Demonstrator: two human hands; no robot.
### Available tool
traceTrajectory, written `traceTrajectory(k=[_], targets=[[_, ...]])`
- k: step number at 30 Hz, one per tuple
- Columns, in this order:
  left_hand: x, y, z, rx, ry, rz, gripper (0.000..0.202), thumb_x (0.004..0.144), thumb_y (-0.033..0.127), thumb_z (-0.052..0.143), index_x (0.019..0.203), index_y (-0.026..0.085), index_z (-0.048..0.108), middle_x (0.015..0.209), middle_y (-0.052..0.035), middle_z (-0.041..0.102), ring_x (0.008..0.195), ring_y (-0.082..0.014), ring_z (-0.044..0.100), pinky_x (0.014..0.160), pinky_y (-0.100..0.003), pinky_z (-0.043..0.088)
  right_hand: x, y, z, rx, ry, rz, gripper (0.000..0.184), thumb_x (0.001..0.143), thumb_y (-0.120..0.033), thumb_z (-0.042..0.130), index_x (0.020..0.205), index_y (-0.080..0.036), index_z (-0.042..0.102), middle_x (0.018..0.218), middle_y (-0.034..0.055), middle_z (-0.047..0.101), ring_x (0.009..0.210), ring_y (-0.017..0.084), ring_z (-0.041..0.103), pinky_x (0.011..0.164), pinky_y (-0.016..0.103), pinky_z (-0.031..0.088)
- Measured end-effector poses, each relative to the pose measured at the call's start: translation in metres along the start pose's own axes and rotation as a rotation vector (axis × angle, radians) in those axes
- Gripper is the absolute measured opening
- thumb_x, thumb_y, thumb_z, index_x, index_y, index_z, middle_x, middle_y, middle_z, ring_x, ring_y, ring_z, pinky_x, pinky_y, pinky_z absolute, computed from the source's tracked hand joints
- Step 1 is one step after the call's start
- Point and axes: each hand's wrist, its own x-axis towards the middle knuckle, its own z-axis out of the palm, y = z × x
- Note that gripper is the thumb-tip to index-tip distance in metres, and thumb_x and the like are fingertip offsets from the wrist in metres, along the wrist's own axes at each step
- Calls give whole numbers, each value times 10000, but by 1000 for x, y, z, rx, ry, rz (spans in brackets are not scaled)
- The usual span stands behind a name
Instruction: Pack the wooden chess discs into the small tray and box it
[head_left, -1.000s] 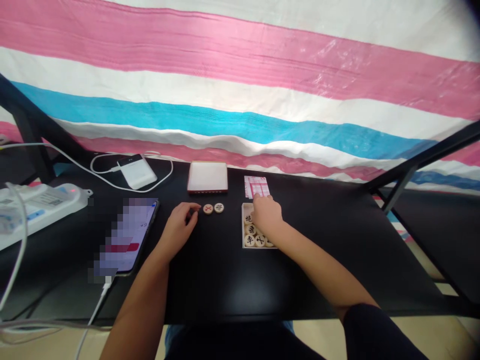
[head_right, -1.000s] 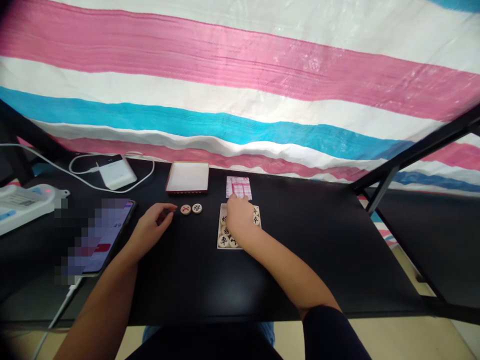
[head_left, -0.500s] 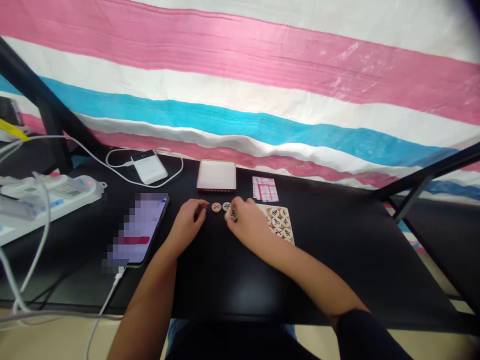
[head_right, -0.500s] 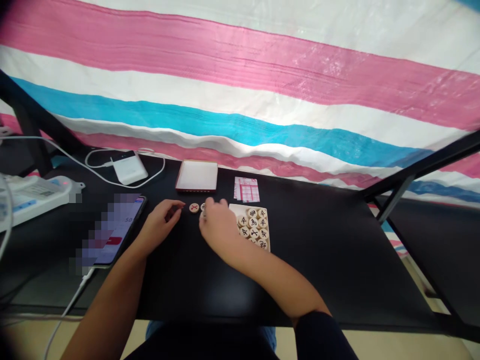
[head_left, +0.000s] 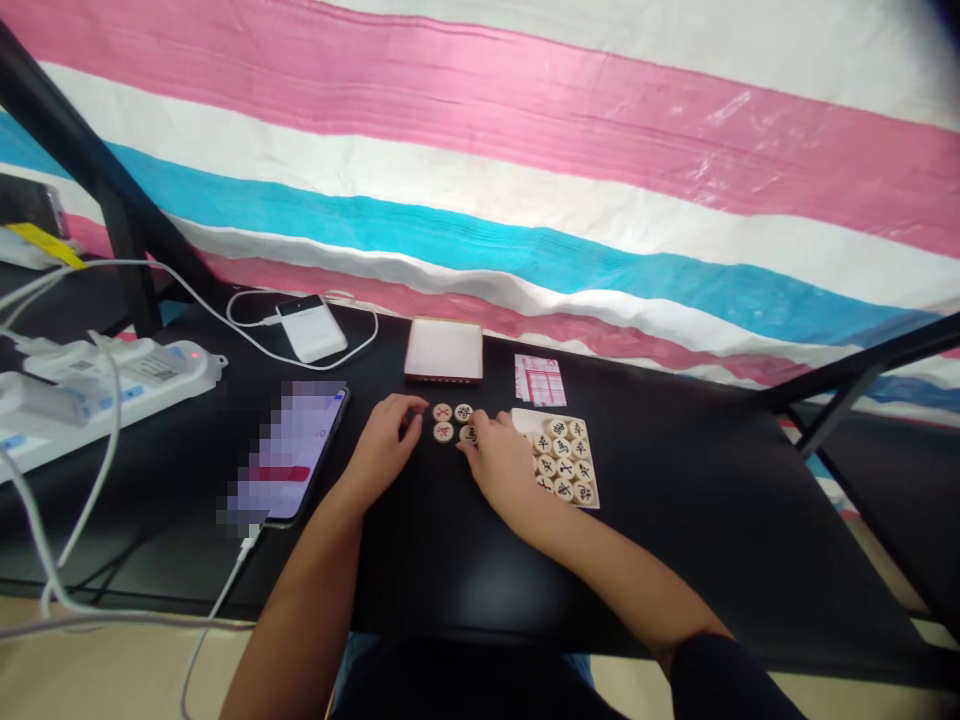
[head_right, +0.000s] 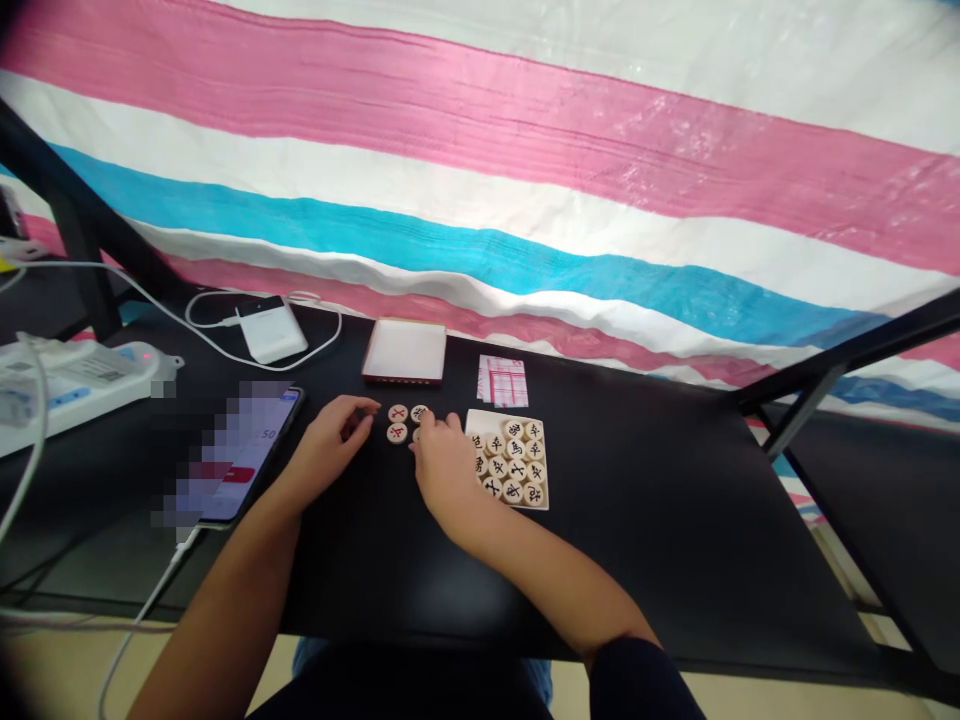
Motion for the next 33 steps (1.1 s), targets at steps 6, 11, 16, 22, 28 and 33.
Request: traceTrajectory(k=[6,11,16,22,28,33], targets=[[0,-1,-2,16,3,-28,186,810,231,426,943,182,547,892,-41,583,745,-164,536,694,-304,450,-6,24,-17,76,161,73,196,845,-353,490,944,-197,554,923,45,621,915,203,487,664,275,401],[1,-1,-1,33,-19,-36,186,799,245,432,929,191,552,879,-39,590,718,-163,537,686,-306,451,-9,74,-36,-97,59,316,160,814,-263,488,868,-161,599,929,104,602,950,262,460,640,303,409],[1,-2,1,38,-19,-42,193,792,253,433,925,188,555,880,-40,593,700,-158,533,685,-306,453,-3,84,-35,-136,-61,294,153,804,-206,491,890,-150,605,910,122,624,985,272,467,632,304,430],[0,-2,0,40,-37,-44,202,796,261,436,940,191,558,871,-38,589,700,-160,536,668,-301,454,8,78,-38,-176,-182,304,170,770,-154,527,913,-122,613,930,150,631,992,260,509,637,285,435],[-1,-6,1,17,-33,-35,200,807,246,430,952,183,553,903,-42,584,720,-158,533,670,-295,452,11,81,-37,-183,-168,314,204,738,-96,509,907,-120,621,918,151,625,938,238,549,630,273,429],[-1,-6,2,-1,-21,-29,195,810,232,428,947,176,554,908,-43,584,721,-155,528,685,-298,453,3,84,-46,-143,-104,327,195,749,-157,506,908,-137,617,838,124,622,938,253,540,621,284,419]])
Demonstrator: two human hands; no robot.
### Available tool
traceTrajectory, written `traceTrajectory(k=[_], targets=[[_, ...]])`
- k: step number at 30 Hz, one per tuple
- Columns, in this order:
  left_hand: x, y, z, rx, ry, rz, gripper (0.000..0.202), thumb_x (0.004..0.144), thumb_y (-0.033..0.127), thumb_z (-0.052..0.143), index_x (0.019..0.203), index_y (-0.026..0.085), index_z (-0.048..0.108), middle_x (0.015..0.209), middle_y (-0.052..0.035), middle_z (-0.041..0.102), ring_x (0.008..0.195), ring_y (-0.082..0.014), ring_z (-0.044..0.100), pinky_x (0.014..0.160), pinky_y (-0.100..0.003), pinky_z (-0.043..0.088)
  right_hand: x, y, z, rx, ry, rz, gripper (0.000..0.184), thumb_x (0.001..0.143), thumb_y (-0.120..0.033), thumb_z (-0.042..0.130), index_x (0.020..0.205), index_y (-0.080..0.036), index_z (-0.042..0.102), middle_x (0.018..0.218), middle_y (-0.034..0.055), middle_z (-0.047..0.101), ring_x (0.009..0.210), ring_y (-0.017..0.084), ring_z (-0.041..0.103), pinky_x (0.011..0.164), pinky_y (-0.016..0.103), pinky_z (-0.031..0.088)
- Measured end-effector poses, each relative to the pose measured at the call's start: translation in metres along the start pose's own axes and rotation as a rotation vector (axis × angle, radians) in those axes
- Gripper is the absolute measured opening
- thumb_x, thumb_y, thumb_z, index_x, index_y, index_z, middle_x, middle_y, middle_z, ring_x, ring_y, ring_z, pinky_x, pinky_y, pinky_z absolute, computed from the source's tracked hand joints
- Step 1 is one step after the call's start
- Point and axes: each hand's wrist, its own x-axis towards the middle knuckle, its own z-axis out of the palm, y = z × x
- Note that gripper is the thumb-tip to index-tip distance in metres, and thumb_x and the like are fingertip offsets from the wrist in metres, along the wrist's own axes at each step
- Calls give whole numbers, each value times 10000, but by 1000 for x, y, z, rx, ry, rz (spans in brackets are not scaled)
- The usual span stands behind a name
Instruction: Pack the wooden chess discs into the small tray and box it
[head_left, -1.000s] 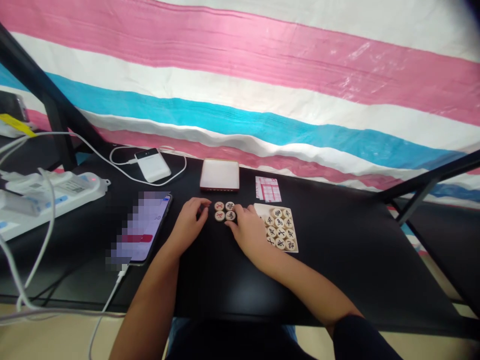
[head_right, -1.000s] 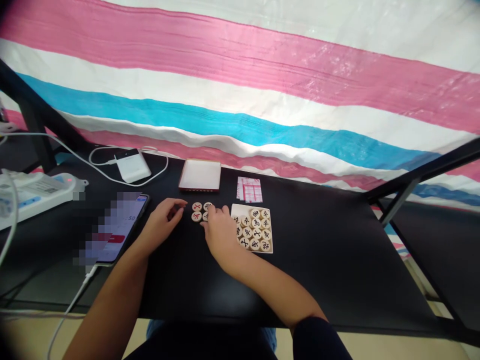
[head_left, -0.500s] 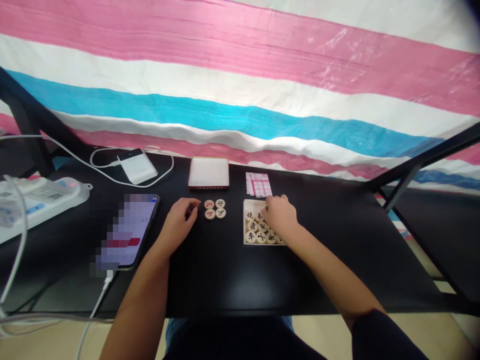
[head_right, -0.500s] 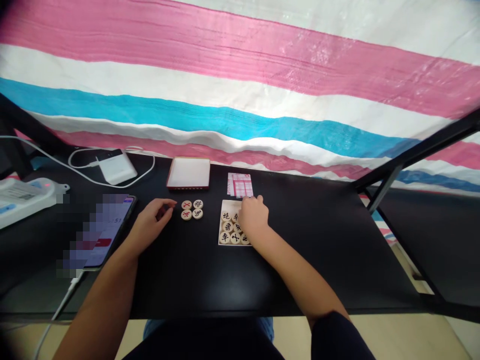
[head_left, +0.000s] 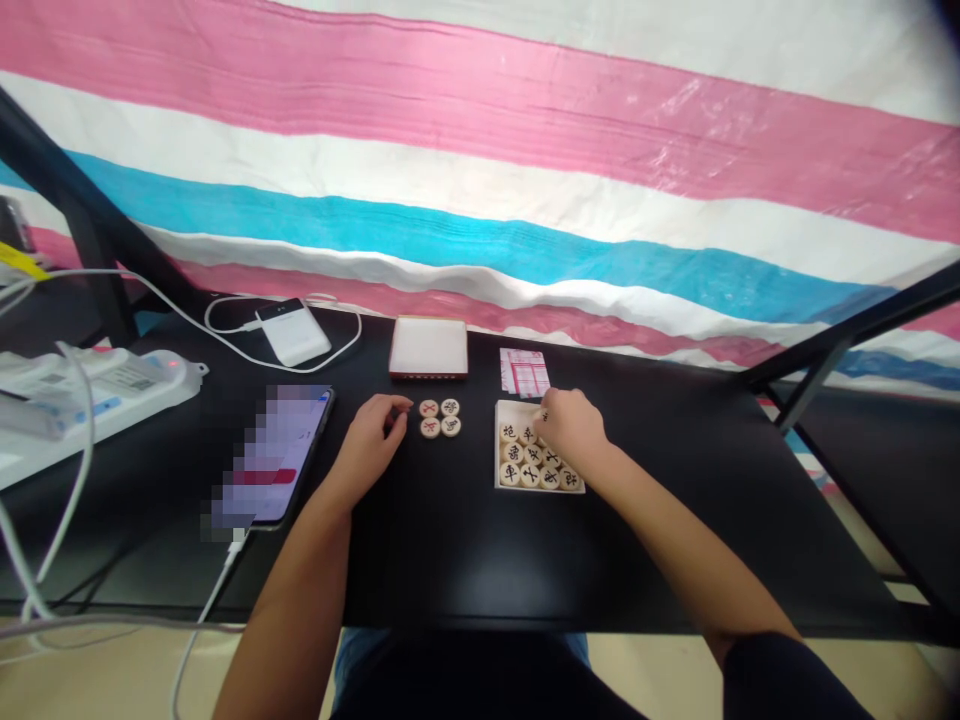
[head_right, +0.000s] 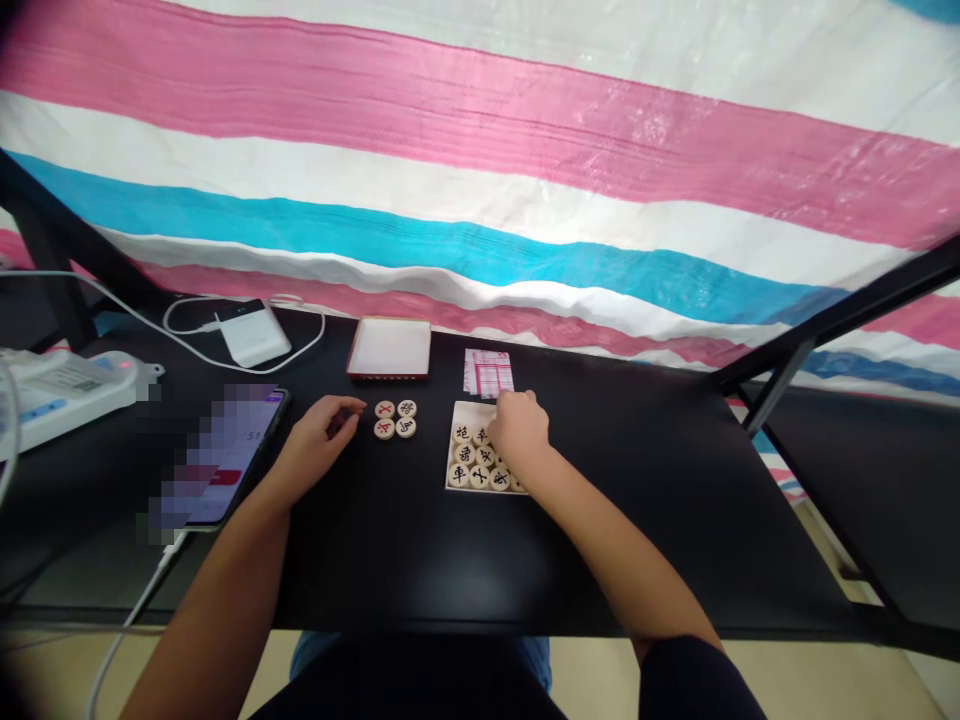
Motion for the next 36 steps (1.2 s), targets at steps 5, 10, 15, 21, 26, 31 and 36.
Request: traceTrajectory(k=[5,10,15,21,26,31,36], targets=[[0,1,0,-3,7,0,190,808,229,429,939,175,557,908,-43,584,732,-156,529,700,-302,451,-28,-35,-4,123,71,-147,202,816,-271,470,950,-200,603,865,88,609,878,208,544,664,281,417],[0,0,0,-10,12,12,198,804,211,421,941,164,556,888,-46,583,732,-158,527,697,-306,452,-41,-88,23,180,23,-448,195,833,-263,451,945,-184,588,856,73,626,937,198,510,657,260,417],[-2,1,-2,2,8,17,194,802,194,422,939,161,556,887,-51,581,751,-164,526,700,-303,446,-40,-92,31,180,43,-468,176,845,-250,455,944,-188,586,861,59,643,959,198,492,649,265,414],[-1,2,-2,7,10,21,184,811,207,425,933,170,557,881,-39,581,736,-157,523,705,-298,441,-44,-79,30,102,53,-356,157,811,-273,548,931,-177,583,814,65,645,899,219,524,607,278,396],[-1,0,-3,13,8,1,197,807,225,424,943,169,556,889,-42,581,723,-158,522,692,-299,442,-44,-60,28,222,129,-339,169,839,-304,508,944,-200,590,892,47,651,913,210,506,661,281,396],[0,2,-3,22,2,-7,203,803,249,430,937,173,562,873,-40,583,712,-159,526,680,-293,442,-29,-15,21,236,156,-166,224,806,-281,515,962,-165,624,967,72,640,948,239,453,760,311,387],[0,3,-2,35,-21,-18,205,793,267,434,929,182,562,882,-40,590,705,-159,529,671,-291,445,-14,-6,22,232,0,-239,294,781,-274,518,1032,-159,618,1009,77,643,963,241,448,792,309,372]])
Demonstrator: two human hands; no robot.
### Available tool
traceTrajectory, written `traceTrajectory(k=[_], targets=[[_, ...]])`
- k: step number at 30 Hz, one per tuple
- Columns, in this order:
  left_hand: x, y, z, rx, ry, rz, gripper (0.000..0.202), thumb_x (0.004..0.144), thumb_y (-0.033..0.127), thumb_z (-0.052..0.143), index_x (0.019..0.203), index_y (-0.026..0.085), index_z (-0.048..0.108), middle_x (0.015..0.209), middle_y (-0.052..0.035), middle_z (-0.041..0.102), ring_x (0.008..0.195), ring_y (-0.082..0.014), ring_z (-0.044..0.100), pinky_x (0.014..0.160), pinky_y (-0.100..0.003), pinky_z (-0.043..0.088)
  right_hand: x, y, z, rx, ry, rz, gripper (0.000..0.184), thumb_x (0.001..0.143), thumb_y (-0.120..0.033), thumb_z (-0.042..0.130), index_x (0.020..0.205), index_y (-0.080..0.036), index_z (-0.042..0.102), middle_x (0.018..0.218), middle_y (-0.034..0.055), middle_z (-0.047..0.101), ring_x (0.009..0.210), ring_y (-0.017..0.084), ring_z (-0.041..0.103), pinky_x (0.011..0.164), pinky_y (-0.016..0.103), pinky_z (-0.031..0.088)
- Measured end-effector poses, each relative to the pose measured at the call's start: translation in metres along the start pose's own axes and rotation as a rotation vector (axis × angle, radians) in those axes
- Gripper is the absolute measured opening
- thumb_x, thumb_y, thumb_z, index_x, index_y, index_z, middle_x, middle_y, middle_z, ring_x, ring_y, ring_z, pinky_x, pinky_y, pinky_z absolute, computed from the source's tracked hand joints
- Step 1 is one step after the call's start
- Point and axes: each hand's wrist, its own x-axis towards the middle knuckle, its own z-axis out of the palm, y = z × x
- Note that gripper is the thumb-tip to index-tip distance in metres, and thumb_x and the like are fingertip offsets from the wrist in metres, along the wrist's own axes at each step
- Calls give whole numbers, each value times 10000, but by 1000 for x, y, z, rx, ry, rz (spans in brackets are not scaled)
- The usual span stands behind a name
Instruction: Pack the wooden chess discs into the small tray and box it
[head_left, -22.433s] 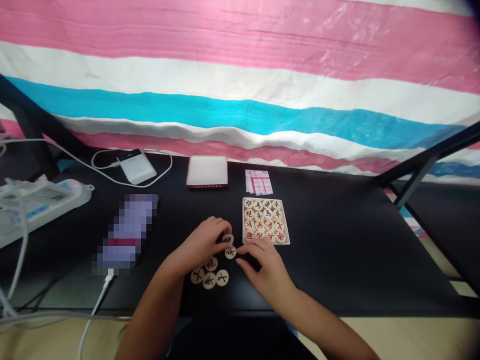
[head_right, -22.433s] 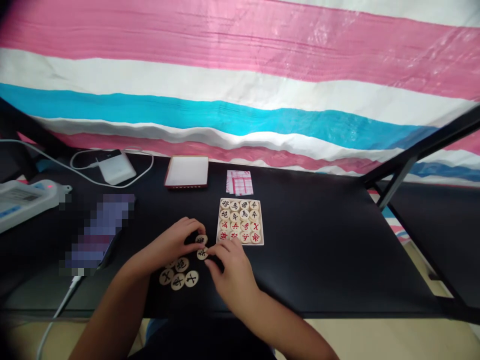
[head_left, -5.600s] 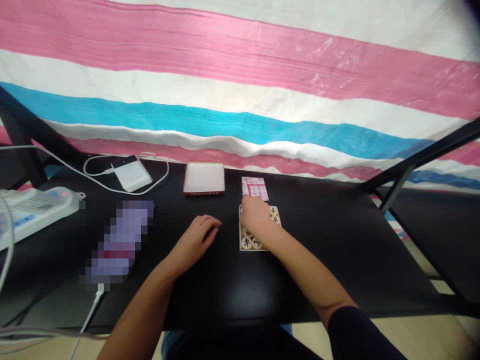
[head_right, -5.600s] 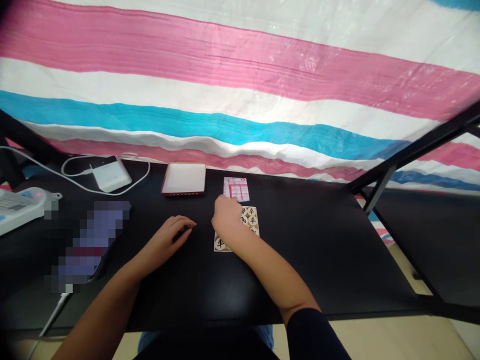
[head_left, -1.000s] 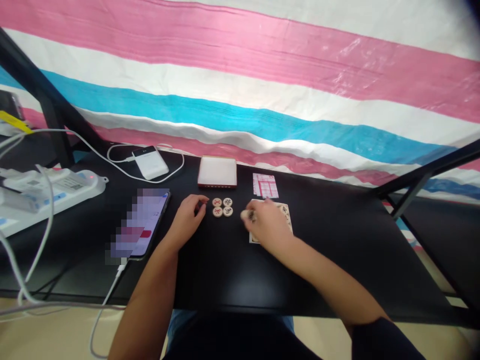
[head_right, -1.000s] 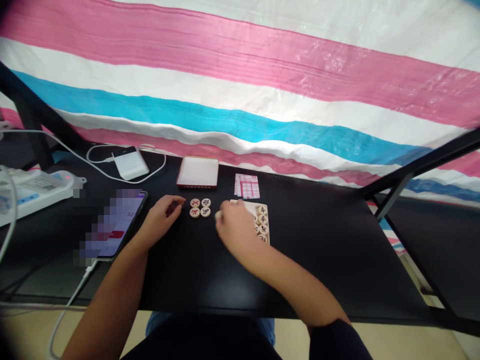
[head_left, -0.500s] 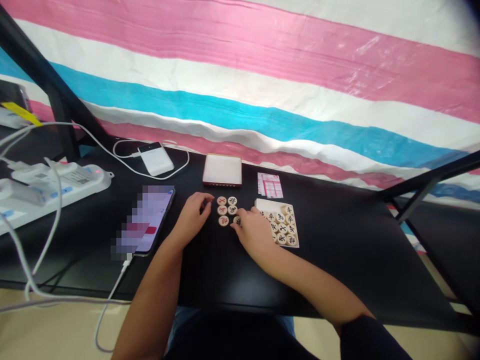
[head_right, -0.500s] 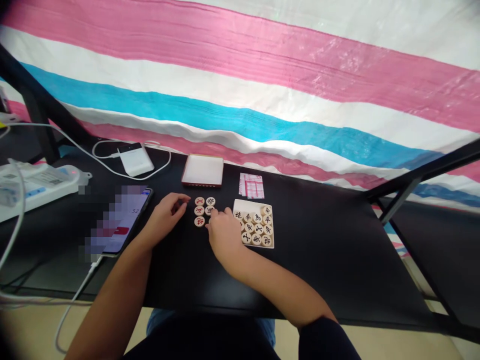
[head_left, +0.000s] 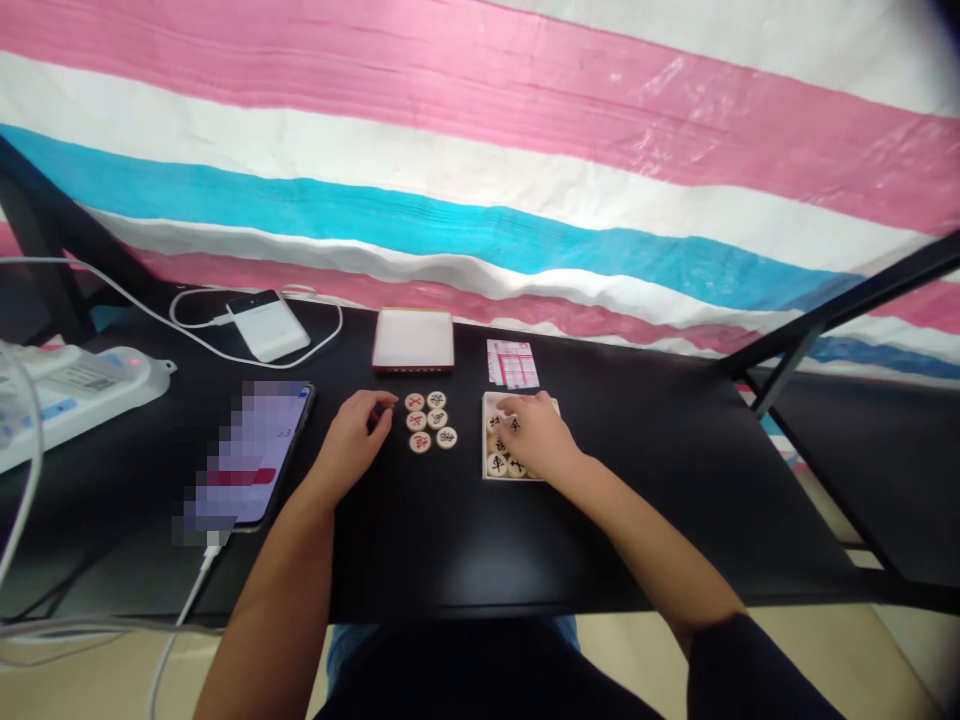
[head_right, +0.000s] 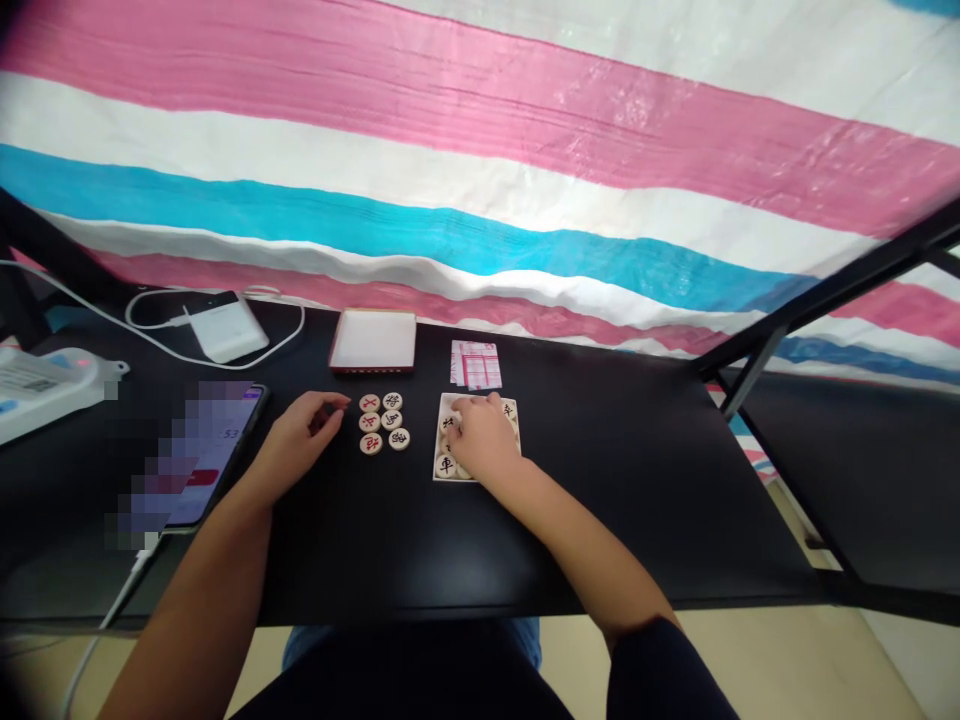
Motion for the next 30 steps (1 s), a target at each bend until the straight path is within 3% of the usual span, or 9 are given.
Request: traceTrajectory(k=[4,15,18,21,24,27,30], targets=[[1,0,-1,-3,-2,-15,212,790,274,429,926,180,562,866,-38,586,675,-153,520,665,-294,446,5,-10,-2,-62,-94,-56,298,757,-279,531,1013,-158,623,996,95,642,959,257,470,778,322,378],[1,-1,-1,13,-7,0,213,797,267,425,940,176,554,879,-41,579,697,-156,520,673,-297,443,22,-27,-7,-188,-217,17,222,712,-148,529,916,-147,616,928,119,635,1019,271,480,683,302,423],[1,-1,-2,9,-3,-6,204,802,254,421,939,179,551,883,-40,580,719,-159,526,681,-300,446,21,-23,-10,-184,-184,4,187,718,-173,533,877,-143,626,897,122,635,1001,275,483,675,305,423],[2,0,-2,7,-3,-9,196,805,248,425,938,178,550,891,-43,579,733,-162,528,689,-306,449,10,-25,-15,-149,-44,1,173,737,-199,519,854,-143,634,878,112,634,972,270,479,693,313,421],[2,0,-2,3,-4,0,188,810,236,423,937,178,549,888,-41,577,746,-162,529,702,-307,448,-7,-43,-12,-67,39,-137,169,763,-218,504,851,-156,634,849,87,629,927,233,479,738,306,415],[1,0,-2,-4,3,0,189,814,227,421,942,178,551,892,-40,578,754,-161,527,709,-304,448,-20,-69,5,-31,-1,-327,155,765,-203,507,846,-151,629,842,82,624,901,220,473,725,296,419],[0,0,-3,-12,12,5,195,812,216,423,951,170,552,902,-42,580,746,-157,523,712,-304,447,-25,-85,23,-48,-18,-392,188,772,-177,507,920,-132,613,879,94,626,916,234,462,710,308,423]])
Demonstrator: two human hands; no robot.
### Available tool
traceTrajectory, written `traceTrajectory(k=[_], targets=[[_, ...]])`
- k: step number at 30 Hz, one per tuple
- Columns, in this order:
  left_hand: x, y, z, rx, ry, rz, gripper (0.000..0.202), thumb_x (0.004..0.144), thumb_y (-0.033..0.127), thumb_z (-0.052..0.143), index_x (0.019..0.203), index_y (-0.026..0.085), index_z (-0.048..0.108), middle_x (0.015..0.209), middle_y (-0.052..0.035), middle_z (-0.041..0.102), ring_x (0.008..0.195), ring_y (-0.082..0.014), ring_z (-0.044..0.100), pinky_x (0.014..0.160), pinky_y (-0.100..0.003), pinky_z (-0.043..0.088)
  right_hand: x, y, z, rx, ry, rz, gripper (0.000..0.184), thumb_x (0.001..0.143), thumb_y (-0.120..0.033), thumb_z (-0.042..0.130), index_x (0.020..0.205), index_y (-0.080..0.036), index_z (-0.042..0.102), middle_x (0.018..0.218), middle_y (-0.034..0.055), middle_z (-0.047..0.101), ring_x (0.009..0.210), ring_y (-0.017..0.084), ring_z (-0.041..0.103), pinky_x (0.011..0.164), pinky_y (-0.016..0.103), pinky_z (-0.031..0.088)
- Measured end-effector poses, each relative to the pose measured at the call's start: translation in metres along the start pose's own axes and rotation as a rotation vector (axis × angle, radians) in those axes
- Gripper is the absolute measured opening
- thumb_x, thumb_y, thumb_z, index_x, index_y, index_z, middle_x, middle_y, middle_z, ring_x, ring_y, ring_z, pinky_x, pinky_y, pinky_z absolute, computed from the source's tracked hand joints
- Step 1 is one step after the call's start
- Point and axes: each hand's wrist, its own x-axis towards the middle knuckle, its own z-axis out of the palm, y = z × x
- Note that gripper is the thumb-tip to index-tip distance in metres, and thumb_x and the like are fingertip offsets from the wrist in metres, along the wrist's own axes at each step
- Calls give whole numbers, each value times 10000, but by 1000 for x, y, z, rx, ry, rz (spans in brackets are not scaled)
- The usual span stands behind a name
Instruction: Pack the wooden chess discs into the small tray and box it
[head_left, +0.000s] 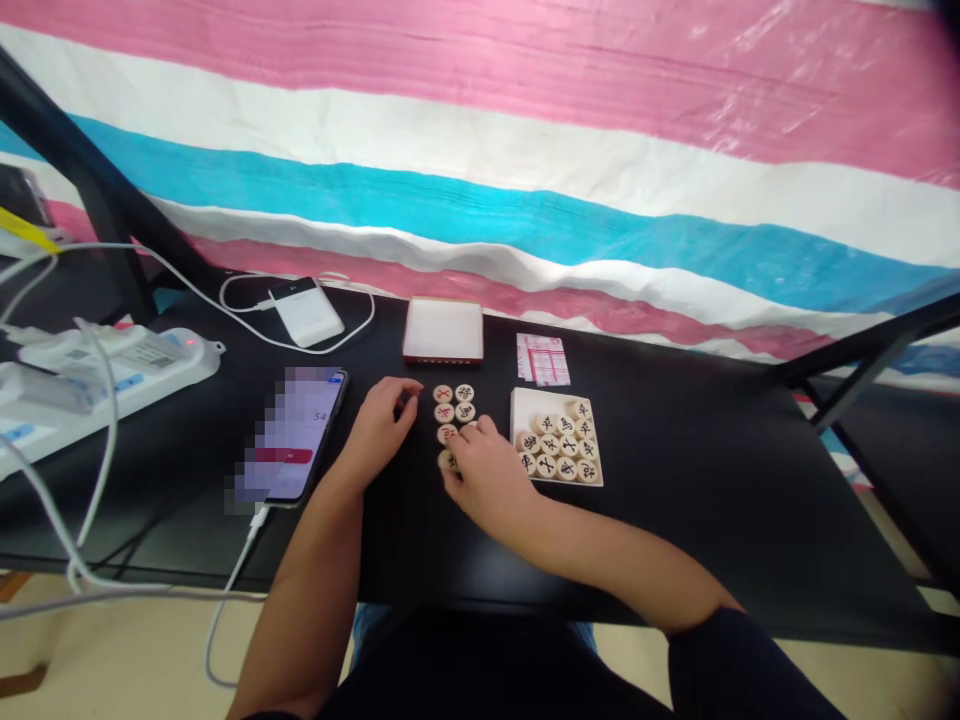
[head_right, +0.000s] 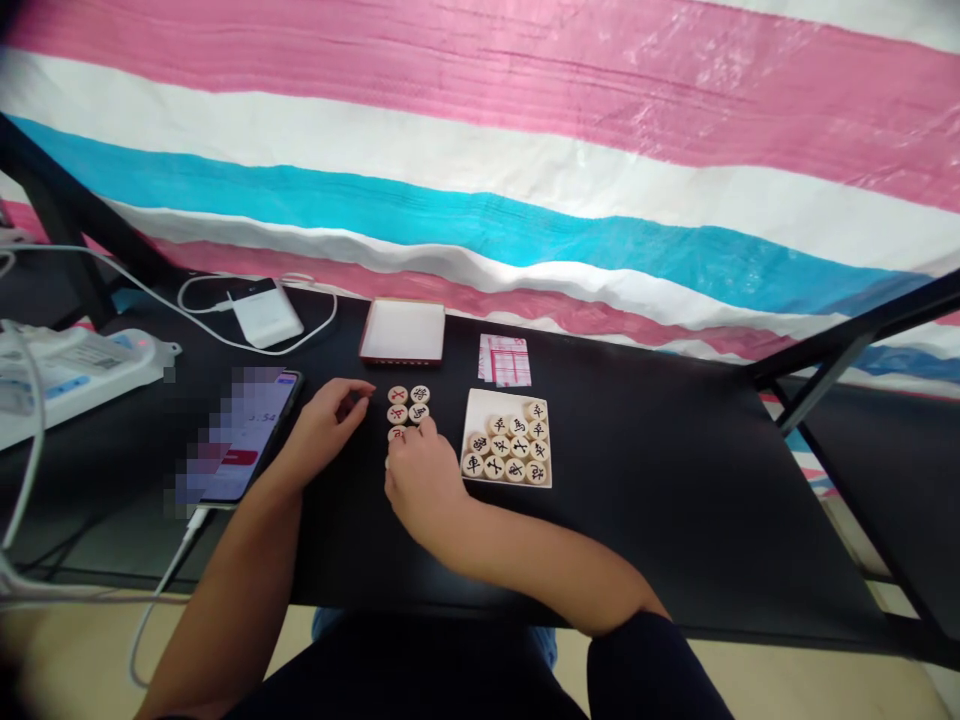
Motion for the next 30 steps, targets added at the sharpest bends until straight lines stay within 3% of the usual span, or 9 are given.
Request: traceTrajectory(k=[3,8,12,15,18,20,23,30], targets=[[-1,0,0,-3,2,3,193,812,211,424,950,167,552,892,-40,578,739,-155,523,714,-303,446,-2,1,5,4,16,18,174,805,-193,499,939,-141,597,879,88,629,907,232,463,706,311,420],[0,1,1,7,-2,12,195,818,218,426,959,170,551,917,-42,577,743,-155,522,714,-297,443,-14,13,2,-28,35,181,147,790,-227,569,917,-152,575,813,76,624,887,237,468,673,315,412],[0,-1,1,5,5,10,192,816,226,427,950,175,555,899,-37,575,737,-156,521,717,-298,441,-21,19,5,-18,65,154,166,789,-262,584,926,-169,591,875,75,624,888,229,461,718,318,407],[0,-2,1,5,8,-13,194,809,236,433,947,179,557,886,-36,574,720,-155,521,709,-299,443,-24,39,-4,18,216,217,209,850,-315,481,953,-174,597,931,71,617,897,217,448,771,318,393],[0,-1,0,2,-2,-22,200,802,246,434,942,178,560,875,-36,574,710,-157,522,699,-300,446,-26,73,-19,-79,299,439,240,855,-289,430,942,-152,608,927,95,603,902,237,433,758,333,386],[1,1,0,3,-7,-27,199,797,252,433,930,178,561,871,-38,576,706,-158,524,693,-302,447,-27,96,-24,-157,244,567,242,840,-269,431,920,-141,619,925,119,591,911,258,426,712,337,389],[1,2,0,10,-15,-30,197,794,259,429,918,181,562,860,-38,579,698,-158,527,686,-302,447,-27,118,-25,-193,134,624,228,833,-254,433,895,-143,623,950,129,582,932,265,428,678,323,392],[1,1,1,12,-10,-31,205,789,270,432,922,182,560,866,-39,581,686,-154,522,675,-298,448,-20,119,-28,-182,-4,594,202,800,-235,524,983,-152,548,933,114,620,984,265,454,638,297,403]])
